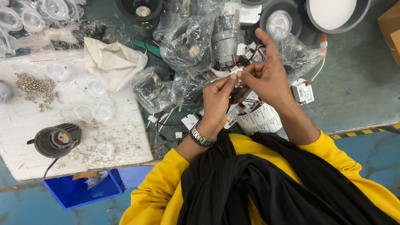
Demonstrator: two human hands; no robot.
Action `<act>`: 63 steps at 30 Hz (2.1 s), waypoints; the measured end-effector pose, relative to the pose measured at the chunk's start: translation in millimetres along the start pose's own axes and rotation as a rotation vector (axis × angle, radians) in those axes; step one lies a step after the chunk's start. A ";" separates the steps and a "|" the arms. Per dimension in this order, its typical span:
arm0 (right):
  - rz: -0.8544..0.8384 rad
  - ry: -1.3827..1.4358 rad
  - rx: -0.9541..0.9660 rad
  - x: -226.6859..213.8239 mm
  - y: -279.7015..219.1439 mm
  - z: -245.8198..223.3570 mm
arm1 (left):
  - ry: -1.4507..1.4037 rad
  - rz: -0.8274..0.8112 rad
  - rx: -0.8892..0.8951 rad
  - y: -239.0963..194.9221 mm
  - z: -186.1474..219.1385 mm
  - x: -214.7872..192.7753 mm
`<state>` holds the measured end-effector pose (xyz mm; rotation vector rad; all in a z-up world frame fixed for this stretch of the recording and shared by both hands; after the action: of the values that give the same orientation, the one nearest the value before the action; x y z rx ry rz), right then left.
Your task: The person connects wires for a small driver component, checks a list of labels, applies a barcode sticker to a lighting fixture, and places the fixture and component into a cardboard box before closing it.
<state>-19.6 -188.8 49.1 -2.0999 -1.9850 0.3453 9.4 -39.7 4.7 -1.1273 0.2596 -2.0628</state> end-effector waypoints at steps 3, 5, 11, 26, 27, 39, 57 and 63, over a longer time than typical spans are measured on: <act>0.014 -0.118 -0.018 0.7 -5.3 -11.1 | -0.031 0.005 -0.029 -0.3 0.1 3.0; 0.036 -0.245 -0.013 1.2 -9.8 -20.2 | -0.033 0.005 -0.033 0.2 -0.8 3.6; 0.064 -0.412 0.016 0.4 -13.4 -35.7 | 0.008 0.001 0.057 2.8 -10.3 2.1; 0.075 -0.066 0.016 -12.7 -7.7 -16.6 | -0.180 -0.038 0.077 9.8 -31.4 -1.5; 0.077 -0.067 0.023 -13.3 -7.7 -15.9 | -0.203 -0.056 0.088 9.2 -32.0 -1.3; 0.078 -0.064 0.014 -13.8 -7.5 -9.1 | -0.252 -0.041 0.056 9.4 -33.7 -1.9; 0.190 -0.194 0.016 -7.3 -14.6 -3.5 | -0.294 0.011 0.033 10.9 -38.0 -0.4; 0.226 -0.054 -0.036 -14.2 -15.4 9.6 | -0.333 -0.004 0.046 10.3 -38.3 -3.1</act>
<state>-38.1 -202.1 45.2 -2.3682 -1.7968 0.4120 -14.5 -51.1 -25.0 -1.4182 0.0463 -1.8374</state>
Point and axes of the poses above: each hand's wrist, its own y-axis towards the middle knuckle, its own x-axis out of the palm, z = x × y, the point moved 3 cm from there along y, towards the middle knuckle, and after that the axes turned 14 degrees about -z, right-handed, at the moved point
